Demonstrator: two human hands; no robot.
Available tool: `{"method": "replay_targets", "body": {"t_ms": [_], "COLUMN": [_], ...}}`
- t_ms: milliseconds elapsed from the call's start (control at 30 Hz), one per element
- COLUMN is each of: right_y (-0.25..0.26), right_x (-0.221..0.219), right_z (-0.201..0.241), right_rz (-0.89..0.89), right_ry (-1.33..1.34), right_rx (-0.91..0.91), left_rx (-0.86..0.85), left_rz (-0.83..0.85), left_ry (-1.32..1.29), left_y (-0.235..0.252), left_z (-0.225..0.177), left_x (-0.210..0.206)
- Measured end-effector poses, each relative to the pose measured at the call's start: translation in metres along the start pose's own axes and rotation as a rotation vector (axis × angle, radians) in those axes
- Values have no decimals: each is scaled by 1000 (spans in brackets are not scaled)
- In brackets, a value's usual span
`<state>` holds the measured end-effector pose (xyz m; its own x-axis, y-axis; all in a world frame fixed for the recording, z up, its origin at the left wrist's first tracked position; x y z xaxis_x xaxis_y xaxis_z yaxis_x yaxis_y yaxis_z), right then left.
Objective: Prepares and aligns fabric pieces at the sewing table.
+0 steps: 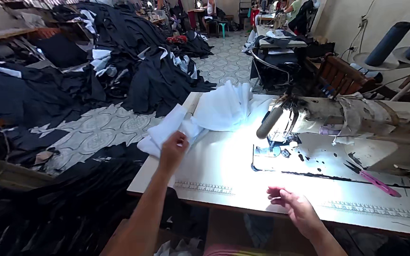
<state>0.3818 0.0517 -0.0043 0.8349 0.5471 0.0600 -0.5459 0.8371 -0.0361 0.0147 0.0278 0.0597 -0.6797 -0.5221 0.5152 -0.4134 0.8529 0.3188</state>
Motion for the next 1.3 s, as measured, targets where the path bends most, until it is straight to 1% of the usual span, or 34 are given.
{"method": "replay_targets", "body": {"t_ms": [67,100,133,167,200,233,267,300,367,400,433,467,500,533,567,600,633,667,700,733,767,800,833,867,900,933,967,1033,1100,1167,1200,1267,1300], "right_y": [10,17,23,27,30,32,34,34,25,17,8,-2,-11,-21,-28,-32,-35,-37,-38,-42,-49,-59,-70,-79,-84,-84,-81,-68,-54,-42,-36,-26,-22], "right_x": [-35,-47,-54,-57,-56,-54,-51,-48,-40,-36,-34,-32,-29,-24,-15,-2,14,33,49,61,68,70,65,57,45,31,17,-7,-15,-10,-7,-4,-5], "right_z": [-1,-3,-7,-13,-19,-26,-28,-23,0,16,34,52,70,84,96,107,116,126,136,148,161,173,180,181,175,160,137,77,26,3,-2,-4,-2], "right_rz": [180,203,158,68,-9,-29,-11,34,136,169,196,206,207,188,156,94,-5,-121,-226,-301,-339,-326,-274,-195,-101,-9,76,179,117,-12,-59,-110,-127], "right_ry": [166,224,255,244,212,157,95,11,-296,-462,-594,-695,-758,-792,-809,-833,-885,-954,-1020,-1067,-1084,-1066,-1030,-985,-931,-893,-873,-924,-1028,-1090,-1117,-1168,-1187], "right_rx": [-154,-232,-313,-393,-459,-495,-479,-402,-171,-59,71,238,410,563,673,735,751,745,742,762,802,843,875,892,894,877,854,784,693,598,560,549,565], "left_rx": [-28,-31,-49,-100,-142,-202,-278,-337,-422,-419,-356,-229,-101,-2,57,107,173,229,274,253,139,-105,-377,-574,-686,-737,-735,-642,-523,-461,-420,-304,-201], "left_rz": [332,489,634,741,826,854,805,705,420,333,350,482,657,806,943,1084,1191,1226,1178,1051,860,627,434,298,207,154,142,227,324,328,322,310,349], "left_ry": [-4,-44,-106,-184,-262,-322,-371,-409,-407,-363,-312,-267,-250,-266,-303,-353,-403,-462,-515,-576,-644,-685,-657,-556,-422,-288,-177,-2,78,99,91,123,150], "left_y": [-54,-89,-125,-159,-186,-204,-208,-202,-162,-135,-108,-86,-75,-75,-84,-99,-116,-130,-138,-136,-125,-110,-99,-94,-92,-94,-99,-117,-132,-131,-121,-85,-62], "left_z": [-54,-78,-99,-117,-134,-147,-157,-165,-168,-160,-149,-132,-115,-100,-92,-89,-90,-96,-105,-117,-133,-151,-166,-174,-171,-160,-142,-96,-63,-52,-52,-49,-45], "left_x": [-56,-88,-118,-142,-158,-165,-163,-151,-113,-100,-95,-101,-113,-126,-143,-160,-176,-190,-198,-200,-192,-172,-149,-128,-115,-108,-109,-124,-136,-131,-126,-120,-122]}}
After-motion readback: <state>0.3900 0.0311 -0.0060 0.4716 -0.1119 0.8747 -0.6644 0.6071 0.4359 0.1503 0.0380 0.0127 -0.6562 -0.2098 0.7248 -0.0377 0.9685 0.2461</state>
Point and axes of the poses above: each hand's wrist, its own y-axis towards the middle knuckle, its own x-axis out of the back of the hand, z = x × y, the point moved 9 cm from there along y, towards the middle knuckle, and after that the axes turned 13 degrees about -y, right-handed, at the moved point
